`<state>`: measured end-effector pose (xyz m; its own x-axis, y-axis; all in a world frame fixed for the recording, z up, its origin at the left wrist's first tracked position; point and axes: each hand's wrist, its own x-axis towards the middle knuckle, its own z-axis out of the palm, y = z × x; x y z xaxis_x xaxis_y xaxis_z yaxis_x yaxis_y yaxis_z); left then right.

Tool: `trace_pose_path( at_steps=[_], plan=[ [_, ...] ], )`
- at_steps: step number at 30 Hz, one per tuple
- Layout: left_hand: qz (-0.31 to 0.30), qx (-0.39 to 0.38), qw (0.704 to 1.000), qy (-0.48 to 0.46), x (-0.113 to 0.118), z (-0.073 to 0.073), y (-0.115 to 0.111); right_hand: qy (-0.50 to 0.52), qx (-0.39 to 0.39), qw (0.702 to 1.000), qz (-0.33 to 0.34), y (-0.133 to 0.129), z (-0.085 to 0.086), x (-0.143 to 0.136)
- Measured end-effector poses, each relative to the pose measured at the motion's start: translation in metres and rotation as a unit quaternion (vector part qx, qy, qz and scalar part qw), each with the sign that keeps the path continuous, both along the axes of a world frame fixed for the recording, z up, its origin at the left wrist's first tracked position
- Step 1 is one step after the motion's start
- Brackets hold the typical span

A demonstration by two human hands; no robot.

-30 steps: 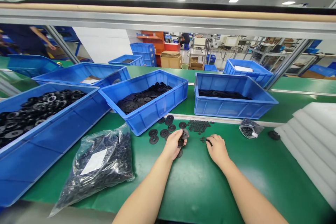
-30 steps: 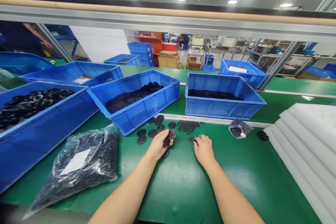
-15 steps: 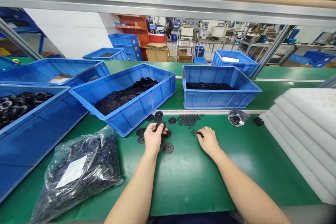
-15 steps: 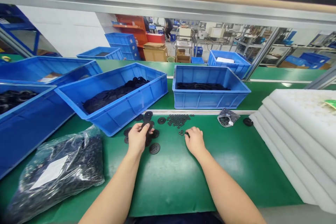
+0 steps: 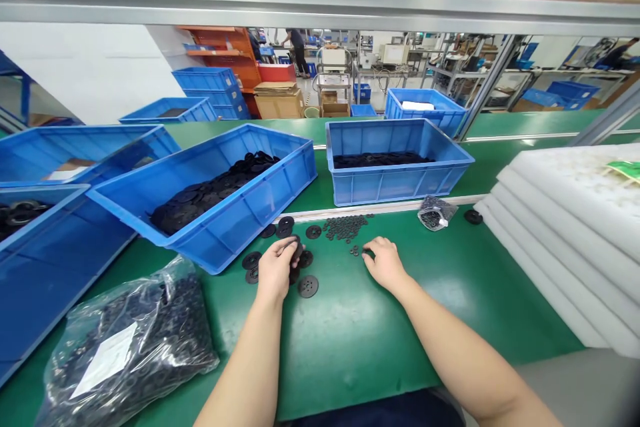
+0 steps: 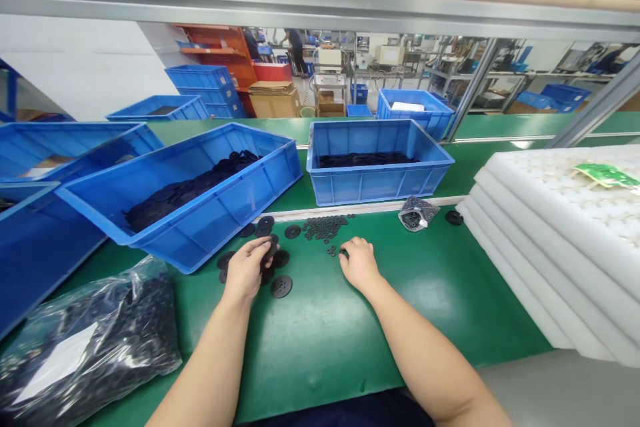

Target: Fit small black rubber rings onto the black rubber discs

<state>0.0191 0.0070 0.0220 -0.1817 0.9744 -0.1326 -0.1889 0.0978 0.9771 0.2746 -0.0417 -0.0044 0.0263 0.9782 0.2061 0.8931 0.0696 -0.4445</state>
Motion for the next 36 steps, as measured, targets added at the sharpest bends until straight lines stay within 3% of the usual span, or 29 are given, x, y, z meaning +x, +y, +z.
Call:
trace_pose_path(
  at_steps=[5, 8, 10, 13, 15, 17, 19, 21, 23, 26, 30, 33, 36],
  plan=[
    [-0.020, -0.113, 0.961, -0.251, -0.005, 0.012, 0.003, -0.003, -0.012, 1.000, 0.005, 0.000, 0.001, 0.000],
    [-0.004, -0.180, 0.933, -0.311, -0.008, 0.020, 0.000, 0.001, -0.017, 1.000, 0.002, 0.002, 0.001, -0.001],
    [-0.021, -0.178, 0.936, -0.304, -0.010, 0.024, -0.006, 0.002, -0.020, 1.000, 0.001, 0.003, 0.001, -0.003],
    [-0.077, -0.107, 0.975, -0.178, -0.014, 0.026, -0.022, -0.001, -0.023, 1.000, 0.003, 0.005, 0.001, -0.006],
    [-0.109, -0.033, 0.993, 0.015, -0.017, 0.025, -0.034, -0.005, -0.025, 1.000, 0.007, 0.006, 0.001, -0.007],
    [-0.137, 0.032, 0.962, 0.235, -0.020, 0.022, -0.044, -0.006, -0.030, 0.999, 0.012, 0.006, 0.002, -0.008],
    [-0.174, 0.062, 0.902, 0.390, -0.021, 0.016, -0.051, -0.006, -0.035, 0.999, 0.015, 0.006, 0.003, -0.008],
    [-0.200, 0.079, 0.865, 0.453, -0.019, 0.010, -0.054, -0.002, -0.040, 0.999, 0.018, 0.005, 0.004, -0.008],
    [-0.204, 0.102, 0.856, 0.464, -0.014, 0.007, -0.053, 0.007, -0.041, 0.999, 0.021, 0.002, 0.004, -0.009],
    [-0.208, 0.127, 0.882, 0.402, 0.003, 0.005, -0.046, 0.059, -0.015, 0.998, 0.034, -0.005, 0.007, -0.013],
    [-0.258, 0.027, 0.946, 0.194, 0.039, 0.002, -0.038, 0.163, 0.101, 0.977, 0.094, -0.014, 0.010, -0.021],
    [-0.294, -0.012, 0.955, 0.033, 0.063, -0.003, -0.039, 0.184, 0.148, 0.966, 0.109, -0.017, 0.011, -0.025],
    [-0.309, -0.007, 0.951, -0.025, 0.073, -0.007, -0.045, 0.181, 0.138, 0.966, 0.124, -0.019, 0.011, -0.027]
  ],
)
